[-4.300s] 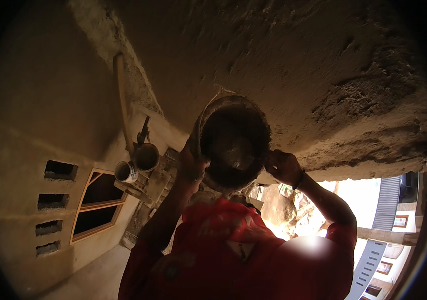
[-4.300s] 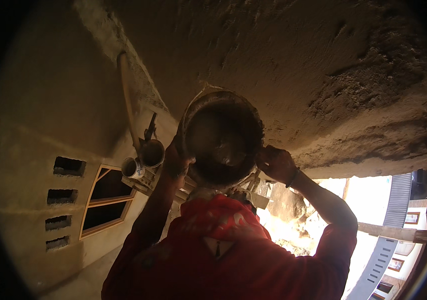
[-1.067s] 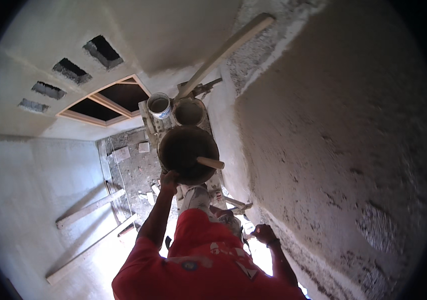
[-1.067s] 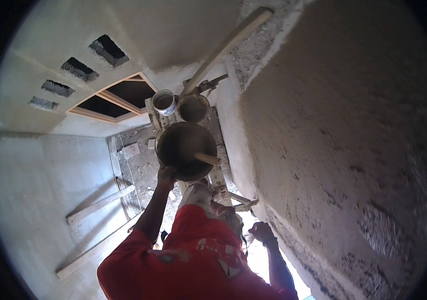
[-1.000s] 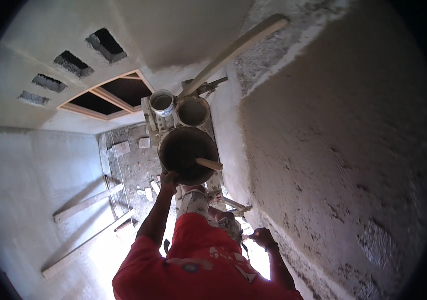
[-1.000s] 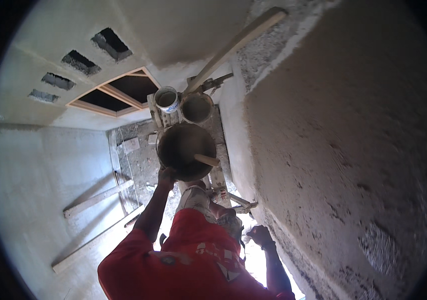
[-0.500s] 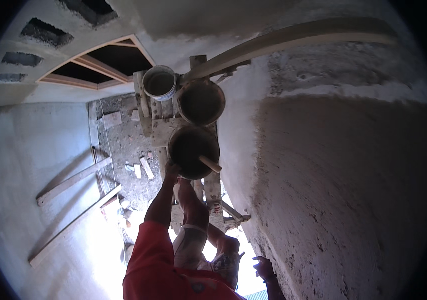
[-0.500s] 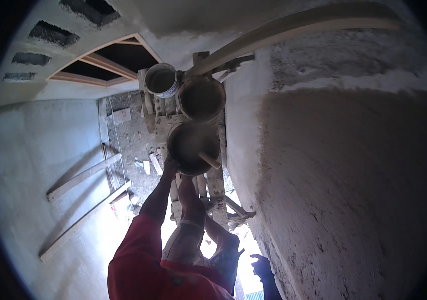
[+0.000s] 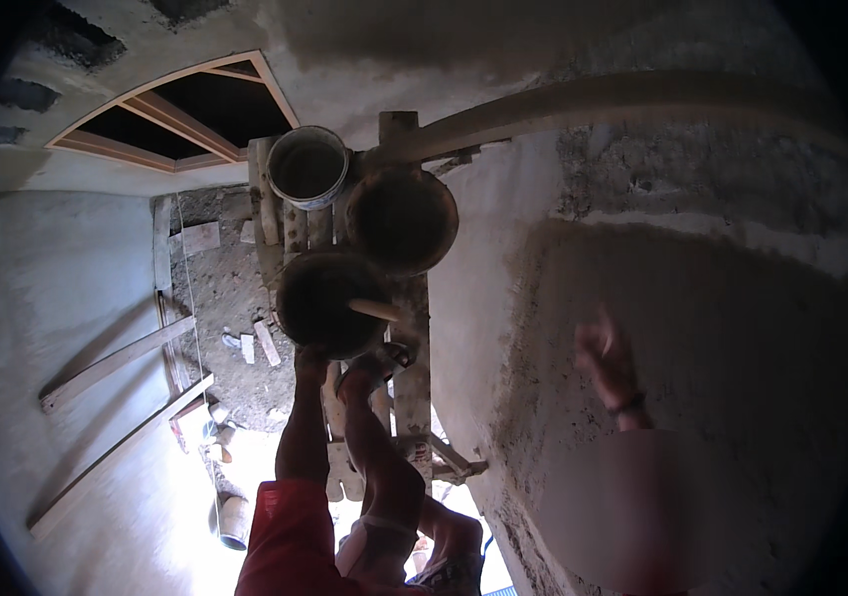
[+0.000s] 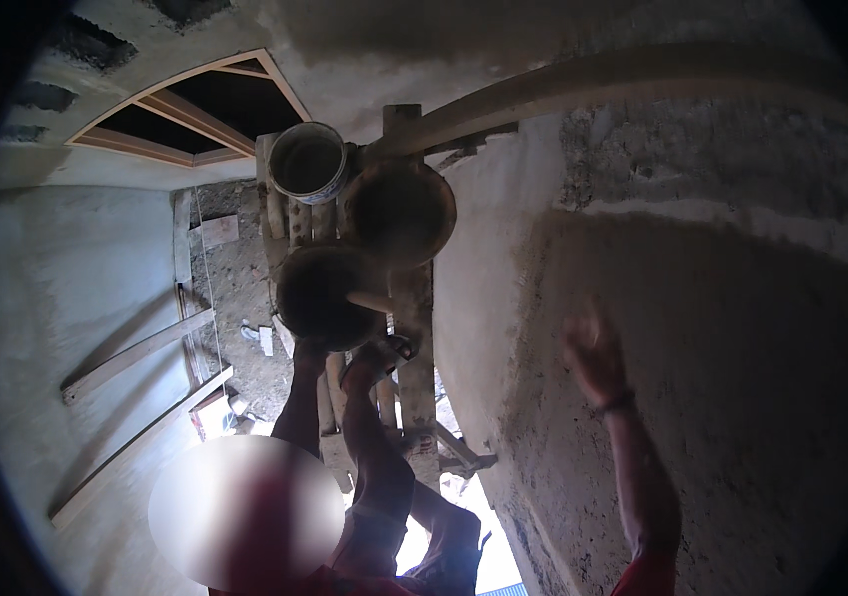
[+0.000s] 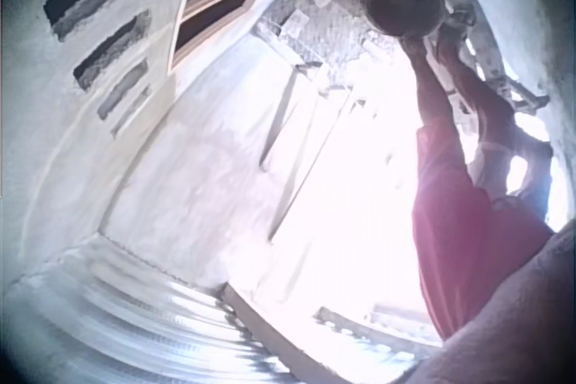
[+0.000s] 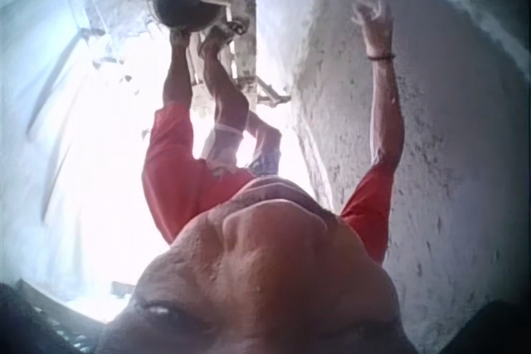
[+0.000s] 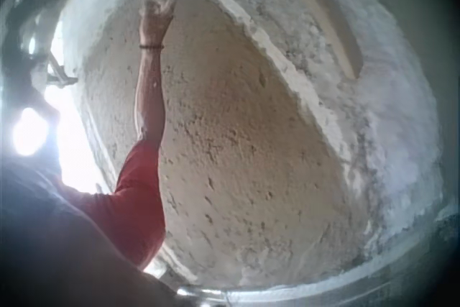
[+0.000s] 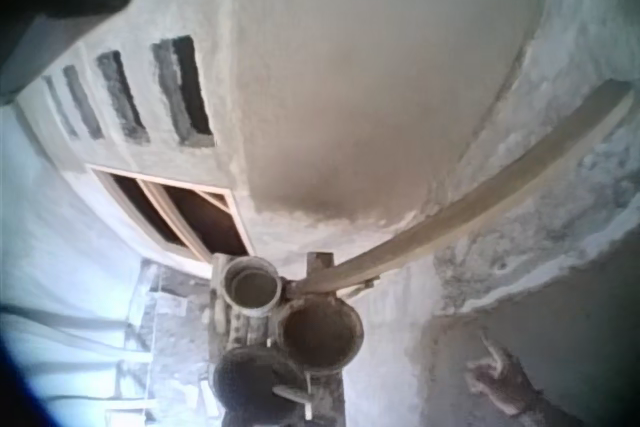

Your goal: The person applies wet plaster from a bucket onto a wall using a trowel and then smooths it using a wooden board.

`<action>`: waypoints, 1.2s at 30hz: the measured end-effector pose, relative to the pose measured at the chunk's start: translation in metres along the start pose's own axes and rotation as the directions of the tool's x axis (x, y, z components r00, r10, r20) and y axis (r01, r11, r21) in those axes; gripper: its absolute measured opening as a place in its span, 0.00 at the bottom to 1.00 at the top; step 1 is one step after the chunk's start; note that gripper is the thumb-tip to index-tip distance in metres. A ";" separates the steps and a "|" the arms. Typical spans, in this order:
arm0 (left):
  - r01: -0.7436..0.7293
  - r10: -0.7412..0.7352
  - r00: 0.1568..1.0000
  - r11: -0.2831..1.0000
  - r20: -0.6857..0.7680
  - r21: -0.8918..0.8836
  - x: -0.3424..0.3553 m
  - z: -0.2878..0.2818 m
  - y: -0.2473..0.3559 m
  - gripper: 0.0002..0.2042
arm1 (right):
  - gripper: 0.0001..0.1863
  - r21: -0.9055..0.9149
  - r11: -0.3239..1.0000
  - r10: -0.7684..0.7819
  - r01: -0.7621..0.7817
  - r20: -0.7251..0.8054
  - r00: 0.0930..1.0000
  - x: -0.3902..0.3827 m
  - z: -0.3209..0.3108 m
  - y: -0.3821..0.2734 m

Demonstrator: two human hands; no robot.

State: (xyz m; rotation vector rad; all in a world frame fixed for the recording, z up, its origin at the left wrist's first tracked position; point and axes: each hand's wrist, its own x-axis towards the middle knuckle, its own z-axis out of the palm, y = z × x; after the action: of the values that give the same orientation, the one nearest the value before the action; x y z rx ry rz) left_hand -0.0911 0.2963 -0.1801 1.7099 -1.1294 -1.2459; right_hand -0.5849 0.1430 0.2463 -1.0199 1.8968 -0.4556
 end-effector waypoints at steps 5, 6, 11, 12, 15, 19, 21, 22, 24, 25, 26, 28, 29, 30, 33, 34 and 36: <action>-0.129 0.014 0.972 0.866 0.234 0.482 0.027 0.035 0.033 0.15 | 0.46 0.378 0.904 -0.090 0.201 -0.292 0.952 0.140 -0.032 -0.074; 0.031 -0.111 0.976 0.922 0.188 0.386 0.026 0.042 0.037 0.14 | 0.45 0.458 0.860 -0.074 0.226 -0.326 0.942 0.160 -0.041 -0.079; -0.007 0.007 1.000 0.988 -0.002 0.156 0.011 0.050 0.004 0.14 | 0.38 0.642 0.692 -0.079 0.331 -0.389 0.918 0.208 -0.046 -0.156; 0.100 -0.100 0.995 0.995 -0.015 -0.019 0.018 0.063 0.010 0.14 | 0.36 0.662 0.674 -0.060 0.328 -0.393 0.917 0.218 -0.053 -0.159; 0.065 -0.066 0.995 0.998 -0.079 -0.006 0.009 0.043 -0.026 0.22 | 0.31 0.738 0.607 -0.066 0.294 -0.322 0.945 0.242 -0.042 -0.175; 0.474 -0.630 0.643 0.774 -0.435 -0.420 0.026 0.059 0.048 0.39 | 0.29 0.743 0.553 -0.084 0.378 -0.401 0.912 0.223 -0.052 -0.172; 0.531 -0.566 0.562 0.806 -0.603 -0.261 0.013 0.043 0.075 0.45 | 0.28 0.737 0.532 -0.110 0.417 -0.428 0.897 0.200 -0.049 -0.195; 0.538 -0.424 0.602 0.842 -0.676 -0.048 0.003 0.033 0.081 0.48 | 0.27 0.727 0.529 -0.145 0.437 -0.430 0.891 0.182 -0.051 -0.210; 0.507 -0.502 0.715 0.851 -0.487 -0.134 -0.002 0.024 0.142 0.46 | 0.26 0.674 0.543 -0.189 0.501 -0.483 0.855 0.132 -0.063 -0.231; 0.495 -0.523 0.763 0.851 -0.380 -0.176 -0.005 0.021 0.183 0.45 | 0.25 0.638 0.558 -0.206 0.531 -0.513 0.833 0.103 -0.068 -0.239; 0.493 -0.543 0.797 0.838 -0.264 -0.234 -0.007 0.019 0.213 0.43 | 0.24 0.601 0.567 -0.232 0.563 -0.539 0.810 0.074 -0.075 -0.248; 0.433 -0.480 0.874 0.701 0.074 -0.567 -0.004 0.033 0.280 0.36 | 0.24 0.622 0.573 -0.175 0.534 -0.543 0.821 0.024 -0.096 -0.247; 0.481 -0.482 0.860 0.649 0.170 -0.590 -0.011 0.040 0.301 0.32 | 0.22 0.645 0.503 -0.265 0.576 -0.519 0.812 -0.003 -0.106 -0.243; 0.360 -0.237 0.928 0.769 0.288 -0.527 -0.010 0.048 0.342 0.32 | 0.21 0.660 0.432 -0.345 0.615 -0.509 0.789 -0.033 -0.119 -0.239; 0.514 -0.039 0.821 0.484 0.569 -0.708 0.000 0.068 0.506 0.30 | 0.30 0.527 0.377 -0.592 0.762 -0.496 0.636 -0.125 -0.139 -0.242; 0.589 -0.046 0.783 0.376 0.621 -0.715 0.003 0.075 0.550 0.29 | 0.36 0.468 0.384 -0.652 0.796 -0.473 0.593 -0.151 -0.147 -0.242; 0.689 -0.085 0.721 0.186 0.687 -0.700 0.008 0.097 0.612 0.28 | 0.38 0.892 0.085 -0.590 0.445 -0.315 0.743 -0.215 -0.168 -0.219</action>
State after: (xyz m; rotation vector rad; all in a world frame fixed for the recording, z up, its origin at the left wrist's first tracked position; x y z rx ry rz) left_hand -0.3242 0.0680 0.3461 0.6612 0.1140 -2.2095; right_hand -0.5721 0.1703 0.5949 -0.7655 0.6683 -1.6837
